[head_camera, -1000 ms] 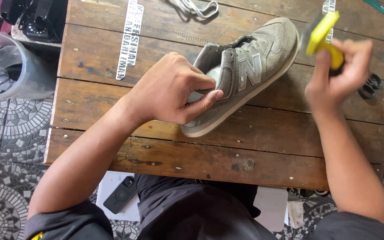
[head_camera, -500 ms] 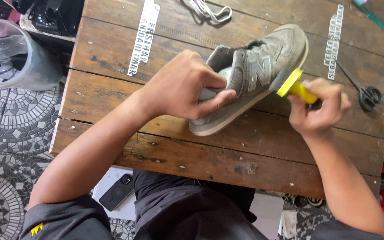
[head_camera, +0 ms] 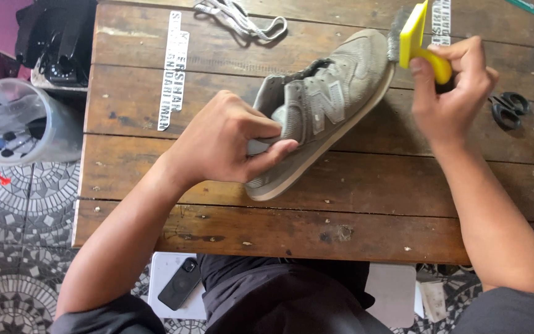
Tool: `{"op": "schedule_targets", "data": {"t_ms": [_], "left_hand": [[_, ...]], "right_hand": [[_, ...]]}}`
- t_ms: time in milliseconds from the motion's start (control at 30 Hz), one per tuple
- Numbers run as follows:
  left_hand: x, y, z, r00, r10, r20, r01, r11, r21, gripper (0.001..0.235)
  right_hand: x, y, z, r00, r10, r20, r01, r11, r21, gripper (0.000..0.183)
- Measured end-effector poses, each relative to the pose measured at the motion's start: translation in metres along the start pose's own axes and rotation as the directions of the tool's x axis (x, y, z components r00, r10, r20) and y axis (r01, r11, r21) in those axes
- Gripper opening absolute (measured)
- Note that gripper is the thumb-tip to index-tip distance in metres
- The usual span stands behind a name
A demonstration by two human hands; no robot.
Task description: The person scrubs the exterior of a grey sneaker with a yellow brush, focusing on the toe box, sides, and heel. They rotate the shoe to clean different areas and briefly inspect the sole.
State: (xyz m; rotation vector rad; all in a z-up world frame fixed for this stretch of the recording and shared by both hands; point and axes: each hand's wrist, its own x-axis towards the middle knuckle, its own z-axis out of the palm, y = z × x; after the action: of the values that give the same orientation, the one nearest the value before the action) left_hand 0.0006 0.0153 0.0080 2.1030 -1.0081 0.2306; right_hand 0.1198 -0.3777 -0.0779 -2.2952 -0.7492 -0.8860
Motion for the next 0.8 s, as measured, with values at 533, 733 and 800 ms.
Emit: {"op": "schedule_targets", "data": {"t_ms": [533,733,800], "left_hand": [[0.000,0.004,0.002,0.999,-0.022,-0.046,0.024,0.998,0.055,0.061],[0.000,-0.001,-0.001,0.999,-0.013,-0.039,0.012,1.000,-0.009,0.059],[0.000,0.002,0.001,0.999,-0.002,-0.053,0.005,0.998,0.060,0.060]], "right_hand": [[-0.016,-0.009,-0.016,0.984,-0.155,0.086,0.152,0.988,0.038,0.037],[-0.016,-0.024,-0.010,1.000,0.014,0.022,-0.015,0.997,0.070,0.049],[-0.030,-0.042,-0.027,0.995,-0.080,0.065,0.076,0.995,0.069,0.038]]}}
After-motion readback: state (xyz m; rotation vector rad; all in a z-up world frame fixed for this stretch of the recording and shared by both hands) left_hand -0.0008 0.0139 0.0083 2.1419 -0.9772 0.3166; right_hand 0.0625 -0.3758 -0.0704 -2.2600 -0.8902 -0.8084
